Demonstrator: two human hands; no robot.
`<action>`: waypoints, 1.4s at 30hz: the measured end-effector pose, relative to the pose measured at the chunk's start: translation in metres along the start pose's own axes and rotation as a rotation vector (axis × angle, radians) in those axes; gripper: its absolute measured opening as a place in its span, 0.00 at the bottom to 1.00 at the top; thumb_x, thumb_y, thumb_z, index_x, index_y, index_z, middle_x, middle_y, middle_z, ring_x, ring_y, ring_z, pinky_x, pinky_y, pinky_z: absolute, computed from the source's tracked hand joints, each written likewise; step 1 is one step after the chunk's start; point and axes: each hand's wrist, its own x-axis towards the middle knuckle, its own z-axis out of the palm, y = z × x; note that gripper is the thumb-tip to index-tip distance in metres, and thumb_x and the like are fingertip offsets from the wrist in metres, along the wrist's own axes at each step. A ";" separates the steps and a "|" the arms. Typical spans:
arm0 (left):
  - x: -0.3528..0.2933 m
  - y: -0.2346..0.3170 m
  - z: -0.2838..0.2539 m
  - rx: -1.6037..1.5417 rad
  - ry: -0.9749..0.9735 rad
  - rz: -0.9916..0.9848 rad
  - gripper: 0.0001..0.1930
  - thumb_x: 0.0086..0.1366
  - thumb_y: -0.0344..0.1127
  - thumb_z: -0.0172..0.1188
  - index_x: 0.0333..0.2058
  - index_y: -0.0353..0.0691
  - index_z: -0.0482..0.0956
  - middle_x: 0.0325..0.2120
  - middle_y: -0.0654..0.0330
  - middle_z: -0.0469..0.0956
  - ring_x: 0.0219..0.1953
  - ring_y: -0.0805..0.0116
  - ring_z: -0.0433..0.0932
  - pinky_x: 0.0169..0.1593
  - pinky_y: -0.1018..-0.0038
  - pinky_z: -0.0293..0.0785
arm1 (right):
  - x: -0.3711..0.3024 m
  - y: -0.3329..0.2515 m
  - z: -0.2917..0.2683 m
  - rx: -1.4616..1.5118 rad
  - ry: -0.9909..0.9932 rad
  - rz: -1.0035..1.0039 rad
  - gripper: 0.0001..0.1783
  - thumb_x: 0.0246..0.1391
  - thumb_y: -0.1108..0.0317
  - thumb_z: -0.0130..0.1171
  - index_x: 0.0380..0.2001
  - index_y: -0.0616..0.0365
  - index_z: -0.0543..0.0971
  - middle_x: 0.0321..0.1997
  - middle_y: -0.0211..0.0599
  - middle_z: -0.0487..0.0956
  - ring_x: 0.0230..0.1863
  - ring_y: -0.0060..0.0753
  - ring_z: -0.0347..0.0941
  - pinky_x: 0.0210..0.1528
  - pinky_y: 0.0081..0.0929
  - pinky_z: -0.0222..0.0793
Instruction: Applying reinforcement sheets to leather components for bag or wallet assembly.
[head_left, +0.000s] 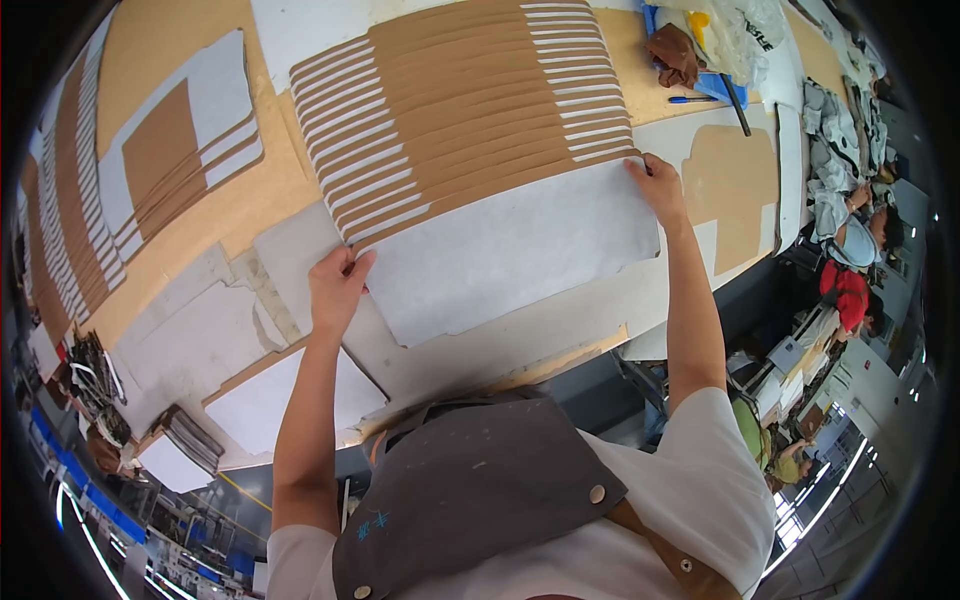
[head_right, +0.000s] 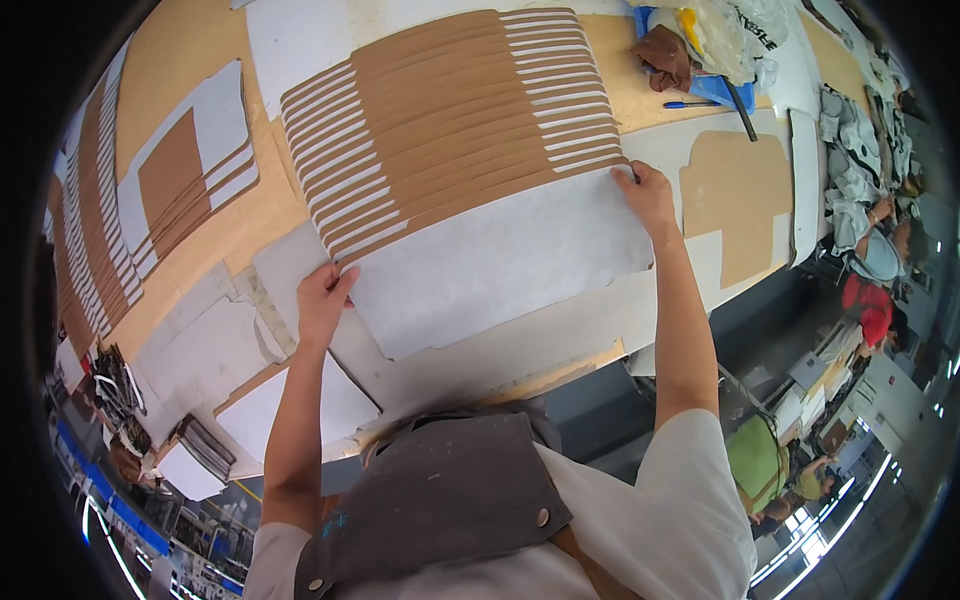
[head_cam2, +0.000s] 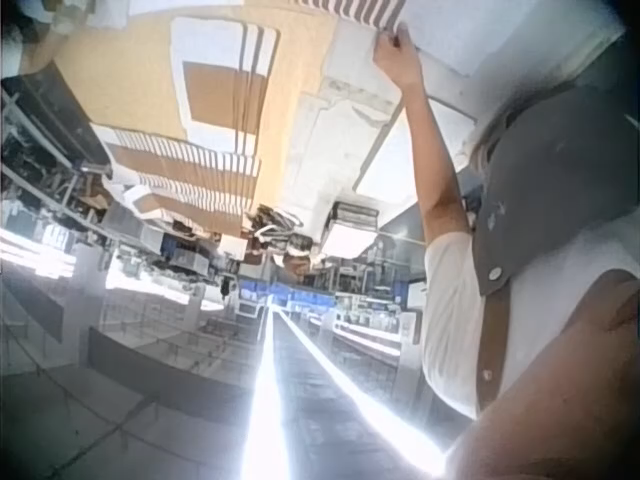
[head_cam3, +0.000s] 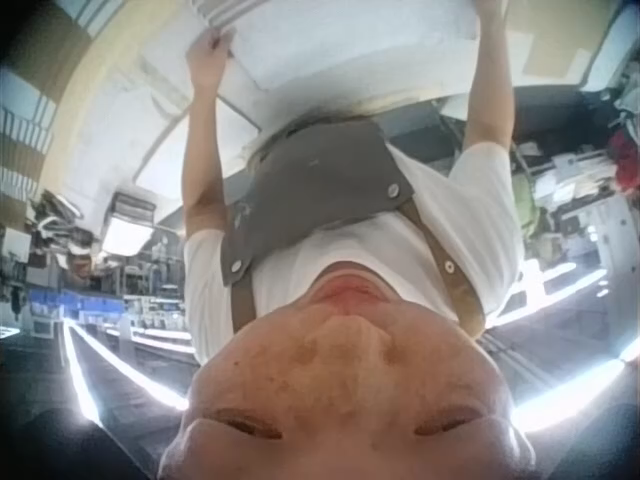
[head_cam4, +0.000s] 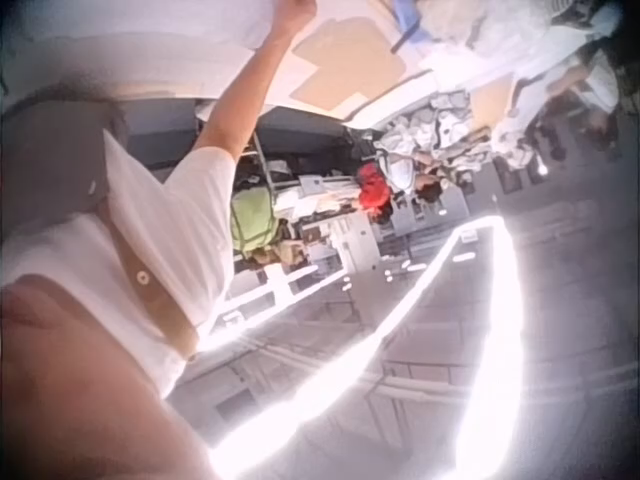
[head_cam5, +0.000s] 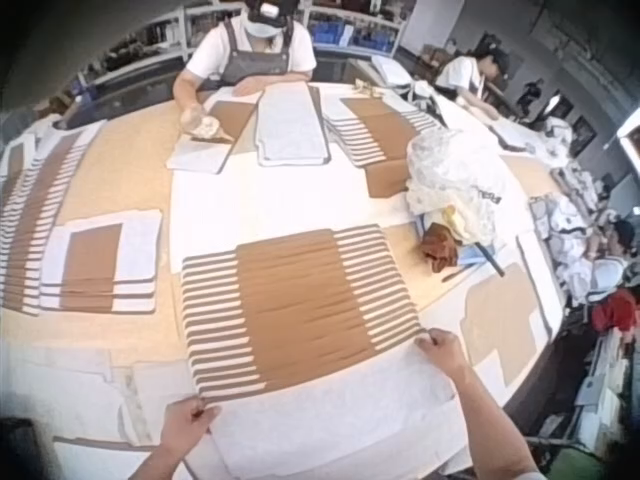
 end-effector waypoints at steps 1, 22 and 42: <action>0.000 0.001 0.000 0.011 -0.001 0.007 0.15 0.55 0.34 0.60 0.15 0.33 0.67 0.10 0.64 0.65 0.13 0.80 0.64 0.16 0.81 0.65 | 0.001 0.001 0.000 -0.004 0.004 0.001 0.17 0.44 0.58 0.59 0.23 0.64 0.74 0.13 0.32 0.66 0.17 0.22 0.57 0.21 0.24 0.58; 0.001 -0.005 0.002 0.003 0.070 -0.012 0.15 0.53 0.35 0.61 0.16 0.32 0.68 0.09 0.62 0.68 0.11 0.79 0.67 0.15 0.82 0.64 | 0.004 0.006 0.000 0.071 0.021 0.037 0.15 0.44 0.59 0.61 0.27 0.63 0.77 0.21 0.31 0.75 0.23 0.20 0.67 0.28 0.19 0.64; 0.001 -0.009 0.001 -0.093 0.090 -0.063 0.12 0.53 0.35 0.62 0.20 0.30 0.74 0.13 0.61 0.72 0.13 0.78 0.70 0.17 0.82 0.68 | 0.007 0.010 -0.002 0.158 -0.040 0.066 0.13 0.47 0.61 0.60 0.25 0.62 0.76 0.21 0.24 0.72 0.24 0.14 0.62 0.28 0.15 0.59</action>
